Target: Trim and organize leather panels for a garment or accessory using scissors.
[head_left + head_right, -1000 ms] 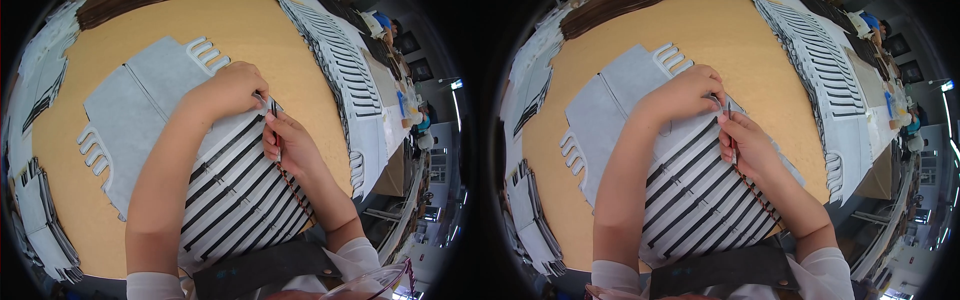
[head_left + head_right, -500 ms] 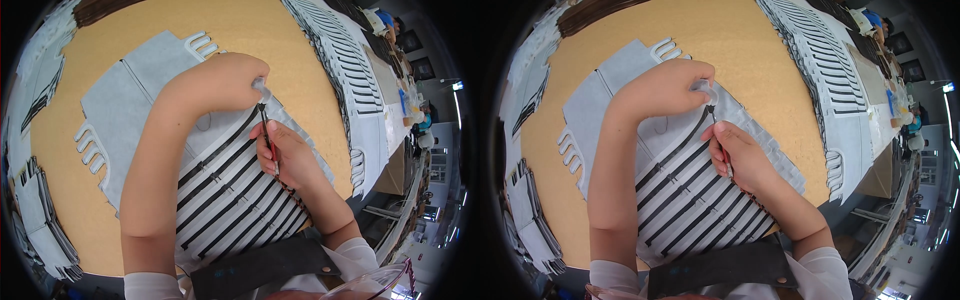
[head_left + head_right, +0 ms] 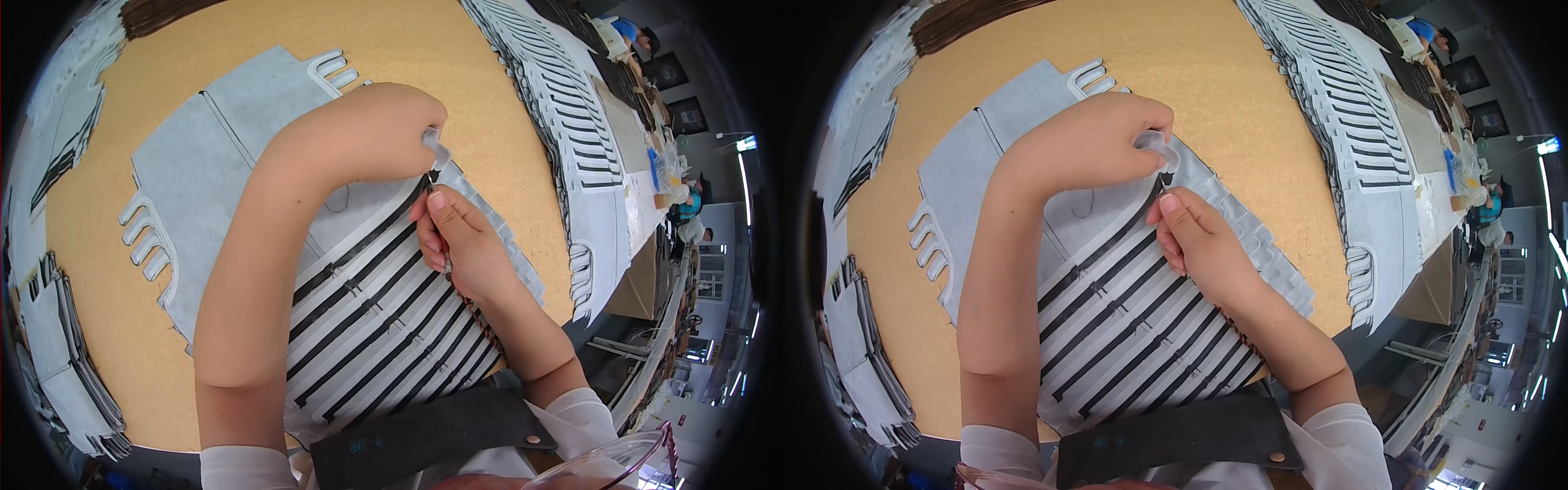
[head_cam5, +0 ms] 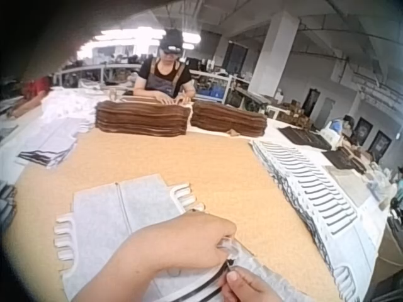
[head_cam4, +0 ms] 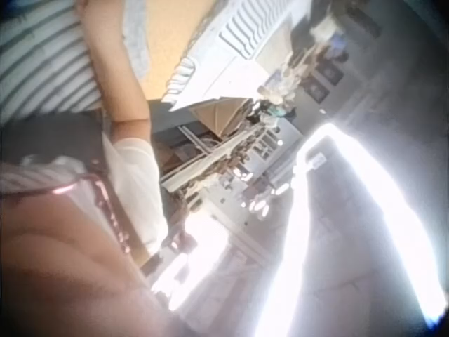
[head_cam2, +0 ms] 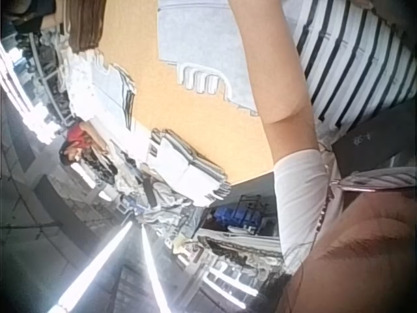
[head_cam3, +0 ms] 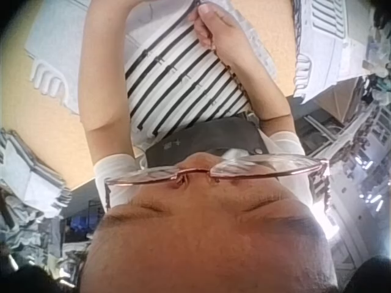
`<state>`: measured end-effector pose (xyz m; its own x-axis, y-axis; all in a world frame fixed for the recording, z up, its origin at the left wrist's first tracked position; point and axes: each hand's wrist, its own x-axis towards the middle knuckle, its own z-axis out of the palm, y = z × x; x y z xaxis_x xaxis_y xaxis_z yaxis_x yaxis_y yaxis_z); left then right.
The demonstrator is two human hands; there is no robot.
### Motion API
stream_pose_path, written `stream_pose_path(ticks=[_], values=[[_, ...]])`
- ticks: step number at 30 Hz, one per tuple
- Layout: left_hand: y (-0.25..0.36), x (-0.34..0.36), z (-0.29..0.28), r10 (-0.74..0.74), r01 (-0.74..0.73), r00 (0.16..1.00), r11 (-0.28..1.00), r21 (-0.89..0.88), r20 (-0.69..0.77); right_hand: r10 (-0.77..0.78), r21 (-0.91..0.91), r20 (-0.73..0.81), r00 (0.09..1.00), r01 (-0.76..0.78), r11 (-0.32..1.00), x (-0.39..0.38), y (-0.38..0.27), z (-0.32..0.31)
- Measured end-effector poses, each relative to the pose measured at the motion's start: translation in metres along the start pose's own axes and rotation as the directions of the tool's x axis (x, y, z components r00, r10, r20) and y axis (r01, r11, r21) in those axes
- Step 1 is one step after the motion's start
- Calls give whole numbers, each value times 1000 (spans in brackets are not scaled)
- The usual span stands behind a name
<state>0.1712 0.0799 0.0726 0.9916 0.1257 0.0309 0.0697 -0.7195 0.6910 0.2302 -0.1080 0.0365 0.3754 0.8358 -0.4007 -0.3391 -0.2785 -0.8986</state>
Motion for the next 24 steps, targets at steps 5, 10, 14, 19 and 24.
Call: stream_pose_path(ticks=[5, 10, 14, 19, 24], values=[[-2, 1, 1, -7, 8, 1000, 1000, 7, -4, -19, -10, 4, 1000, 19, 1000, 0, -1, -1], [0, 2, 2, -21, 21, 1000, 1000, 16, 3, -11, -13, -3, 1000, 11, 1000, 1, -1, -1], [-2, 2, 3, -11, 11, 1000, 1000, -2, -13, -38, -20, -17, 999, 38, 999, 3, 1, 0], [-2, 2, 3, -19, 18, 1000, 999, -27, -13, -57, -23, -14, 998, 56, 998, 4, 4, -1], [-1, 2, 2, -20, 20, 1000, 999, -42, 4, -54, 23, -27, 998, 55, 998, 5, 4, 1]])
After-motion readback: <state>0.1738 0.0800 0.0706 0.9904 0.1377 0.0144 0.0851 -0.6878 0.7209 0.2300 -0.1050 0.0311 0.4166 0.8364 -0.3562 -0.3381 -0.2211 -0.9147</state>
